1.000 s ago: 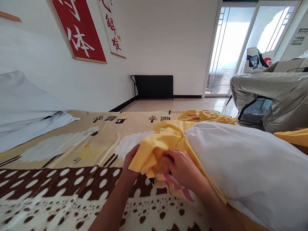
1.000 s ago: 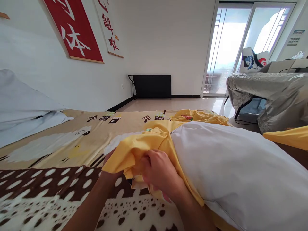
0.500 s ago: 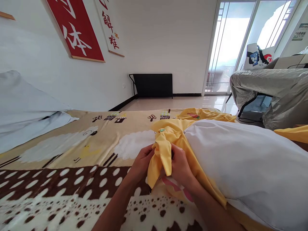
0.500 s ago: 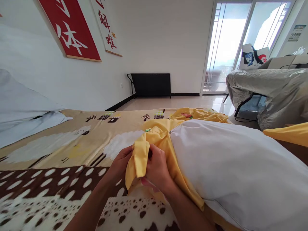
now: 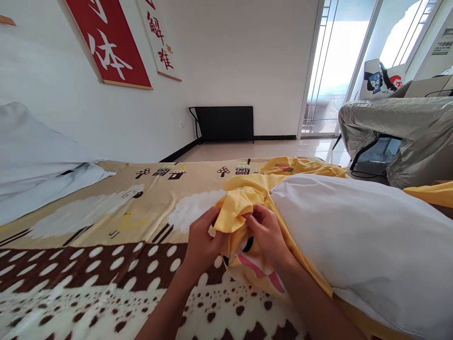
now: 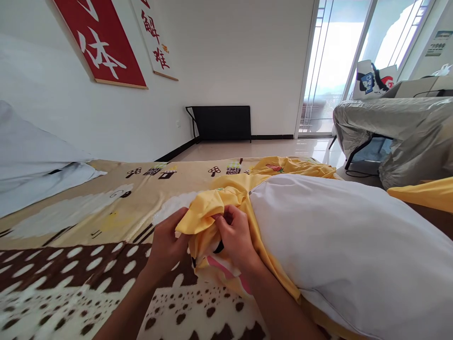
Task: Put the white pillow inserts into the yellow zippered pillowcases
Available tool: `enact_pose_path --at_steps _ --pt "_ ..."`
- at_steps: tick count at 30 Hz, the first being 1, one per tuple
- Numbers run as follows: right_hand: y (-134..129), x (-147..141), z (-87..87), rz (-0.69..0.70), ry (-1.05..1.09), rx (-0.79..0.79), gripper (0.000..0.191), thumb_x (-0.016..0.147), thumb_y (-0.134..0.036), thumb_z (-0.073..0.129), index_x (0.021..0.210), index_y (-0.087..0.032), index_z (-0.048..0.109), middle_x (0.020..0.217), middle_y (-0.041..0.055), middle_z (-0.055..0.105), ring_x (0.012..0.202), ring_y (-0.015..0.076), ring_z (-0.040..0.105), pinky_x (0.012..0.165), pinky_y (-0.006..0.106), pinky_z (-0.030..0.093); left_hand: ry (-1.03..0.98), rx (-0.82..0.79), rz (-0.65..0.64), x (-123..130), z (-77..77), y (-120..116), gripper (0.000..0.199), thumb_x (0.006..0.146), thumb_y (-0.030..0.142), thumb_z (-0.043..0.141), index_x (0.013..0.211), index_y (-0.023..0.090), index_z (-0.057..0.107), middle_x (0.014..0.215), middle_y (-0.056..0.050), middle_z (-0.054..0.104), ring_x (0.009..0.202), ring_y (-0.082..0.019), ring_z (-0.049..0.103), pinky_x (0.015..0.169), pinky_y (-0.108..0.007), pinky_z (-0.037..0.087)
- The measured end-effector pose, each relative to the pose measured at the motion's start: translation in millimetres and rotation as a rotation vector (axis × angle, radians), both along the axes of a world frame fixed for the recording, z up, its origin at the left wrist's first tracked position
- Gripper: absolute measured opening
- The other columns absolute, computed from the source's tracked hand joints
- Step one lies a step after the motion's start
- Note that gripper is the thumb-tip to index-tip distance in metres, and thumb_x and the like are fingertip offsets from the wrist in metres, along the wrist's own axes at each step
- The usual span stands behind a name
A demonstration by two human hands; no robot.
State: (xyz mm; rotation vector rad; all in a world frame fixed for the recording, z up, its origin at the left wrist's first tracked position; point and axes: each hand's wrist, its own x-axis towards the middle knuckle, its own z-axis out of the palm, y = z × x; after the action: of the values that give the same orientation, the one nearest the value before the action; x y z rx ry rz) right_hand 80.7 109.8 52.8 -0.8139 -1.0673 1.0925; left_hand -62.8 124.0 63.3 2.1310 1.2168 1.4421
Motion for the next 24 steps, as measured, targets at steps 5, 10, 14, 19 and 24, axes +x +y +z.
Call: enact_pose_path --at_steps 5,10,14,19,24 --pt "-2.6 0.5 2.6 0.015 0.04 -0.016 0.031 0.07 -0.045 0.066 0.076 -0.016 0.059 0.071 0.0007 0.058 0.064 0.011 0.05 0.059 0.023 0.041 0.005 -0.29 -0.19 10.6 1.8 -10.2 0.04 0.079 0.042 0.06 0.111 0.018 0.062 0.111 -0.009 0.067 0.105 -0.025 0.06 0.089 -0.033 0.048" --pt "-5.6 0.1 2.3 0.002 -0.019 0.045 0.027 0.075 -0.042 0.065 0.078 -0.016 0.06 0.07 0.0005 0.058 0.065 0.0112 0.051 0.061 0.023 0.043 -0.322 -0.509 -0.274 14.4 3.6 -8.6 0.057 0.07 0.044 0.071 0.118 0.014 0.06 0.12 -0.013 0.064 0.115 -0.03 0.057 0.099 -0.042 0.046" --pt "-6.0 -0.2 2.3 -0.039 -0.046 0.094 0.021 0.078 -0.037 0.061 0.081 -0.017 0.062 0.071 0.0003 0.059 0.066 0.0112 0.052 0.061 0.022 0.043 -0.548 -0.612 -0.318 13.8 8.6 -11.6 0.067 0.064 0.04 0.078 0.122 0.013 0.059 0.119 -0.014 0.064 0.115 -0.033 0.056 0.1 -0.046 0.045" --pt "-8.7 -0.4 2.5 -0.032 -0.223 0.209 0.021 0.082 -0.025 0.055 0.098 -0.019 0.068 0.095 0.0039 0.066 0.082 0.0136 0.058 0.072 0.024 0.046 -0.707 -0.576 -0.233 10.7 -7.3 -7.5 0.058 0.062 0.04 0.079 0.112 0.015 0.065 0.116 -0.012 0.066 0.113 -0.031 0.058 0.096 -0.039 0.049" --pt "-11.3 -2.4 3.0 -0.088 -0.362 0.255 0.016 0.083 -0.024 0.055 0.091 -0.018 0.068 0.083 0.0022 0.063 0.074 0.0123 0.055 0.068 0.024 0.044 -0.577 -0.549 -0.196 1.5 -24.4 -0.5 0.053 0.06 0.051 0.076 0.099 0.014 0.071 0.109 -0.012 0.069 0.111 -0.031 0.059 0.097 -0.039 0.05"
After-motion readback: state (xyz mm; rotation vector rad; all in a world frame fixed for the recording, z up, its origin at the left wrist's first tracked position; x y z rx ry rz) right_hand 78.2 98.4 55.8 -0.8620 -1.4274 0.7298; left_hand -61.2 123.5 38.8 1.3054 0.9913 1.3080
